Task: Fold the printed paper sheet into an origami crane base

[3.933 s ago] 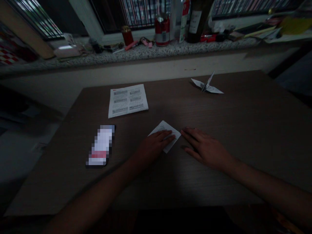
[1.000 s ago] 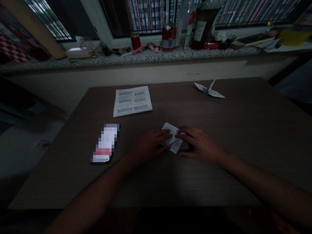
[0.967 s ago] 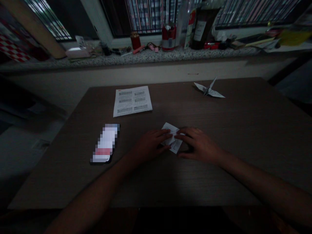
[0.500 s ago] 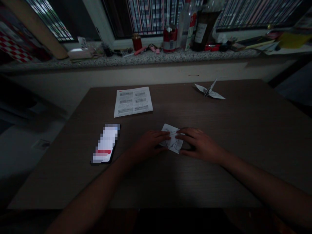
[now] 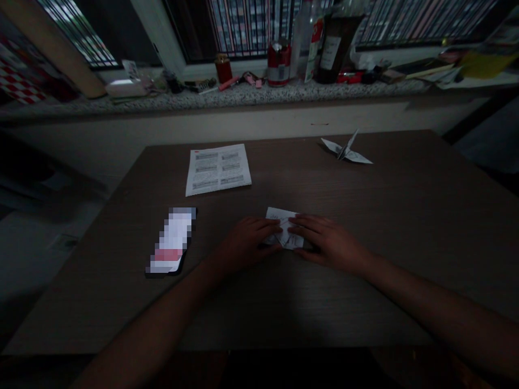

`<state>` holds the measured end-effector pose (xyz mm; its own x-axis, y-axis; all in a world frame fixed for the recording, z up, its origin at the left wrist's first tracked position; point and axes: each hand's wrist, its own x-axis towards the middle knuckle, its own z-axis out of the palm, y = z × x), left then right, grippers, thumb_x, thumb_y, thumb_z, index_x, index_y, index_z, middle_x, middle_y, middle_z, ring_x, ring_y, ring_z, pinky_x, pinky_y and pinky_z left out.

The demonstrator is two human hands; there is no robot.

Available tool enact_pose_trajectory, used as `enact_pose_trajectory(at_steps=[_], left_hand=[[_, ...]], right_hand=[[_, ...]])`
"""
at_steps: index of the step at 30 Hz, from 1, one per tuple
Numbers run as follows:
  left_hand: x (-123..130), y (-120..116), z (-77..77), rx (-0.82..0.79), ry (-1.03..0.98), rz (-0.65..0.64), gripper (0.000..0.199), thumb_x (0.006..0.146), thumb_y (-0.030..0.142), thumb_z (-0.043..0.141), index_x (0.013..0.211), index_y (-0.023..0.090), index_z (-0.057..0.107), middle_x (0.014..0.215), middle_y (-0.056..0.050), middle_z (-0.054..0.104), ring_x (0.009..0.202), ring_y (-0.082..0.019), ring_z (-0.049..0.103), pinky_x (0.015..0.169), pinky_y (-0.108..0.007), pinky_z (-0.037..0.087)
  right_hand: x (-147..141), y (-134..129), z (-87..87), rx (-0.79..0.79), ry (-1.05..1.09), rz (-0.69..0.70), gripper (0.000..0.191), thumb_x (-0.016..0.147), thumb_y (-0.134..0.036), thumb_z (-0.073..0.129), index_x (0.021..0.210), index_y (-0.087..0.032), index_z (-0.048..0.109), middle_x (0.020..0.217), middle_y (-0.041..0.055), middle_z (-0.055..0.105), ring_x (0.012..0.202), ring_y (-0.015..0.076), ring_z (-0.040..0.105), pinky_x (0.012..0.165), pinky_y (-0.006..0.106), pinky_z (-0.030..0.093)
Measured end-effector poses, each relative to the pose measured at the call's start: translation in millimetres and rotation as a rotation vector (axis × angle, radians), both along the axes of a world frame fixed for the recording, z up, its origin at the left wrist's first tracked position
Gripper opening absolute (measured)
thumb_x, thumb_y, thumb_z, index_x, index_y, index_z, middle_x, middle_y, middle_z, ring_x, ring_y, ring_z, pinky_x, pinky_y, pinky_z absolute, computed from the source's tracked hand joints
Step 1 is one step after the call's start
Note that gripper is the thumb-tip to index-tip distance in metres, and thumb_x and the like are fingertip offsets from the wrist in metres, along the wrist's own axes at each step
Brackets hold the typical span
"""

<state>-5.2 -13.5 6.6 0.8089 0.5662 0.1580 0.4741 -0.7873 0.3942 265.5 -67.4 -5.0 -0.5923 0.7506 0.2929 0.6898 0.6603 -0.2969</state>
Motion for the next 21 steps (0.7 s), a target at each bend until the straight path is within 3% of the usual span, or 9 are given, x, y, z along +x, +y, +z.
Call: enact_pose_trajectory(at_steps=[8,14,18,21], left_hand=[[-5.9,3.4,-0.7,-0.011,-0.029,-0.052,0.041,0.095,0.028,0.071,0.135,0.025,0.061,0.142,-0.008,0.064,0.129,-0.026,0.06,0.108,-0.045,0.048],[-3.7,2.7,0.7,0.036,-0.06,-0.029,0.032,0.099,0.026,0.064,0.131,0.023,0.064,0.131,-0.008,0.07,0.12,-0.026,0.066,0.101,-0.044,0.052],[-2.3,1.6,3.4,0.036,-0.119,-0.006,0.031,0.1,0.032,0.064,0.13,0.024,0.064,0.125,-0.007,0.072,0.115,-0.024,0.068,0.1,-0.043,0.054],[-2.9,3.1,4.3,0.005,-0.144,0.03,0.033,0.098,0.031,0.066,0.131,0.026,0.064,0.127,-0.007,0.07,0.117,-0.024,0.067,0.101,-0.043,0.054]], right_hand=[[4.6,3.3,2.6,-0.063,0.125,-0.004,0.035,0.097,-0.031,0.065,0.13,-0.02,0.065,0.141,0.0137,0.066,0.133,0.0297,0.061,0.11,0.052,0.052],[7.0,2.5,6.3,-0.095,0.136,0.018,0.049,0.092,-0.039,0.072,0.137,-0.022,0.061,0.144,0.014,0.064,0.135,0.0324,0.059,0.11,0.055,0.051],[11.1,3.3,4.7,-0.081,0.19,0.022,0.035,0.099,-0.02,0.057,0.134,-0.023,0.064,0.141,0.0109,0.067,0.133,0.0275,0.062,0.109,0.05,0.053],[13.8,3.0,4.0,-0.105,0.284,0.005,0.035,0.101,-0.017,0.052,0.132,-0.026,0.065,0.137,0.0083,0.07,0.13,0.0244,0.064,0.108,0.046,0.054]])
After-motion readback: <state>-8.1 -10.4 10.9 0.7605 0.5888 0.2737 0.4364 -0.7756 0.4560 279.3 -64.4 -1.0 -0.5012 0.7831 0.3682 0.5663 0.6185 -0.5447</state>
